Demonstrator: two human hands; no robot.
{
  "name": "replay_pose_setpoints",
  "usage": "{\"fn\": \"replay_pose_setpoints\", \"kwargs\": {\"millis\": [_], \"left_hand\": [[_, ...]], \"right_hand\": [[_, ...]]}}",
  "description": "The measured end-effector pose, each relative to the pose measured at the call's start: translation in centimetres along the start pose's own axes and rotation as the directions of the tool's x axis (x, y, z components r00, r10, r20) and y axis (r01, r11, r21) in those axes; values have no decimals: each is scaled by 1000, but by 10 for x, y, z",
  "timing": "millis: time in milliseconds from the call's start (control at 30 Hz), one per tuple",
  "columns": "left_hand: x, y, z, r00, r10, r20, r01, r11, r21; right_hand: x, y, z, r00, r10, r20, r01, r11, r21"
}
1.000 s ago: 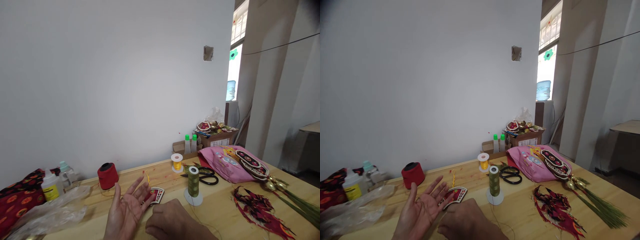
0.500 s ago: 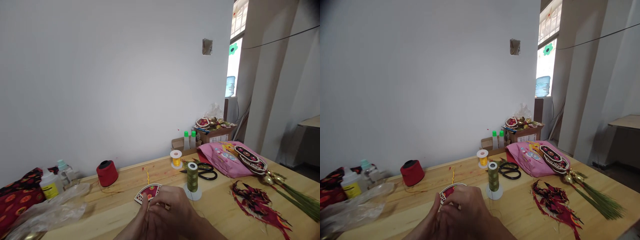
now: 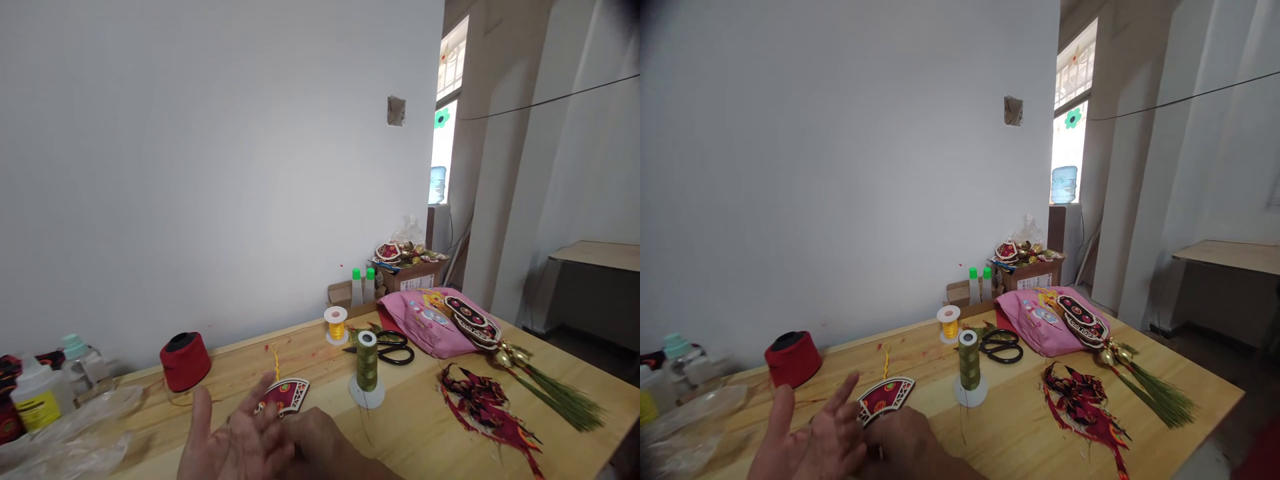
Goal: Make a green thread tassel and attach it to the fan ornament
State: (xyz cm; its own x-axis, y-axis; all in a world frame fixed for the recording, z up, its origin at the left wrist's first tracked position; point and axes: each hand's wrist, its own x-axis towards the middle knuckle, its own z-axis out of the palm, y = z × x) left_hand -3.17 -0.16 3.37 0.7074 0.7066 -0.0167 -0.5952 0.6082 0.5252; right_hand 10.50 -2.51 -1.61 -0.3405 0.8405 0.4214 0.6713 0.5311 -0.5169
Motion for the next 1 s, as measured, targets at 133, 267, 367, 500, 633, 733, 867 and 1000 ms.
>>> {"fn": "replay_pose_setpoints", "kwargs": {"millis": [133,267,367,500,633,733,867,1000], "left_hand": [[11,4,-6,951,299,-81,-308,941,-140],[12,5,-11,906,415,-86,-423,895,-139],[11,7,-10,876,472,-99,-479,874,-79],[12,8,-8,849,516,-114,-512,857,61],[13,3,-3,926,373,-56,-354,910,215],[12,-4,0,990,135,-31,-121,951,283],[12,-9,4,995,-82,-56,94,954,285],[15,-13,4,978,-155,-138,192,931,310]], "right_hand": [[1,-8,-5,983,-121,137,149,965,-218],[2,-21,-19,961,-26,276,127,925,-359],[0,-25,-22,961,-78,267,176,914,-366],[-1,-24,-25,961,-108,253,203,899,-388],[-3,-23,-33,980,-147,132,188,902,-390],[-5,-22,-38,980,-201,7,192,929,-316],[-5,-20,-39,964,-257,-66,234,940,-247],[-3,-18,-34,975,-220,-25,203,932,-301]]}}
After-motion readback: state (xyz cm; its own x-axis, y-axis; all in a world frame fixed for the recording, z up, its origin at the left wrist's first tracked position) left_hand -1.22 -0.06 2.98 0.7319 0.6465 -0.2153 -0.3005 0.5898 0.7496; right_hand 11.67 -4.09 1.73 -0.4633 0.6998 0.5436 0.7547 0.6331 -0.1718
